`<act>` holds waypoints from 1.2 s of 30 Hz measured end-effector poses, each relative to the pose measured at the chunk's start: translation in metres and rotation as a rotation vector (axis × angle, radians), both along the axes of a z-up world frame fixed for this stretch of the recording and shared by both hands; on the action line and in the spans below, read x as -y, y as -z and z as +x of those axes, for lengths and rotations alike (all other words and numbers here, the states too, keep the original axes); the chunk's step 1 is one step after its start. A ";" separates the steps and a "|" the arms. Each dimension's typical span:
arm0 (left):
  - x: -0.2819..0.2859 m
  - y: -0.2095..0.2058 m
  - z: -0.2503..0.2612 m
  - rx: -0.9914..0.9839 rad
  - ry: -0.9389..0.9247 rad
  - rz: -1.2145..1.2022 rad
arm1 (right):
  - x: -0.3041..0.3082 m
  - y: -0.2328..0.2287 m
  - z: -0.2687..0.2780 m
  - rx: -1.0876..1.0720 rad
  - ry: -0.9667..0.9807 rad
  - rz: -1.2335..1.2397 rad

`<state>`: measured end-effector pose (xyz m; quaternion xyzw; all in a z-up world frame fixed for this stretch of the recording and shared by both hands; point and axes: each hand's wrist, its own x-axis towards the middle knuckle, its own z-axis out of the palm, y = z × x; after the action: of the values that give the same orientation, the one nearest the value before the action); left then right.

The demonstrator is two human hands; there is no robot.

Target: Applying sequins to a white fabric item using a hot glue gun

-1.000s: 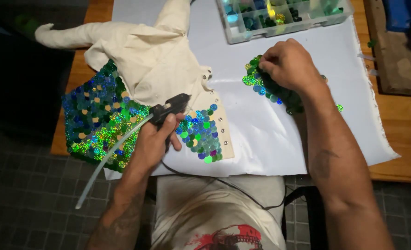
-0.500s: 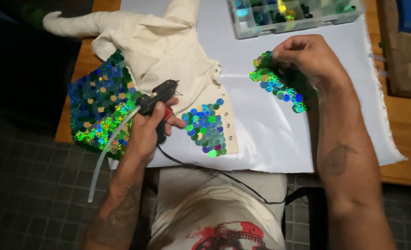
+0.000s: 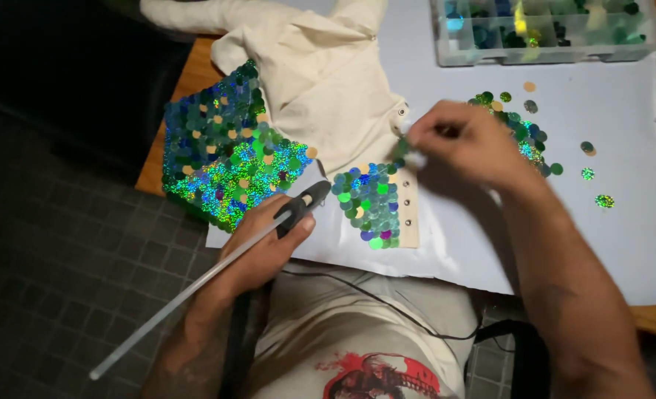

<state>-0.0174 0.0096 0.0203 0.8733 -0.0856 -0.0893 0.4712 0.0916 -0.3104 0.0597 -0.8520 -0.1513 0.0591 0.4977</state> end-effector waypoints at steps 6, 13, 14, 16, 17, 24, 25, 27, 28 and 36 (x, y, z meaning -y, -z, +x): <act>-0.005 -0.001 0.004 0.074 0.037 -0.060 | -0.017 0.009 0.004 -0.109 0.058 -0.159; -0.002 0.003 0.010 0.167 0.051 -0.216 | 0.009 -0.001 0.005 -0.273 0.113 0.275; -0.002 -0.001 0.009 0.158 0.066 -0.202 | 0.010 -0.003 0.007 -0.272 0.075 0.240; -0.002 -0.004 0.008 0.152 0.076 -0.185 | 0.009 -0.006 0.007 -0.269 0.031 0.205; -0.002 -0.004 0.008 0.171 0.085 -0.191 | 0.007 -0.006 0.005 -0.258 0.053 0.196; -0.001 -0.015 0.001 0.200 0.091 -0.199 | 0.011 -0.004 0.011 -0.137 0.152 -0.118; -0.001 -0.013 0.001 0.202 0.089 -0.195 | 0.016 0.001 0.015 -0.135 0.149 -0.115; 0.001 -0.009 0.001 0.220 0.063 -0.208 | 0.027 0.012 0.023 0.058 0.015 -0.532; 0.002 -0.009 0.000 0.219 0.066 -0.210 | 0.025 0.011 0.022 0.056 0.018 -0.533; 0.008 -0.017 0.000 0.218 0.064 -0.171 | 0.022 0.006 0.013 0.115 -0.116 -0.896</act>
<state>-0.0172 0.0013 0.0373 0.8314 -0.1712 -0.0010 0.5287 0.1046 -0.3327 0.0541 -0.9754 -0.1856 0.0989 0.0664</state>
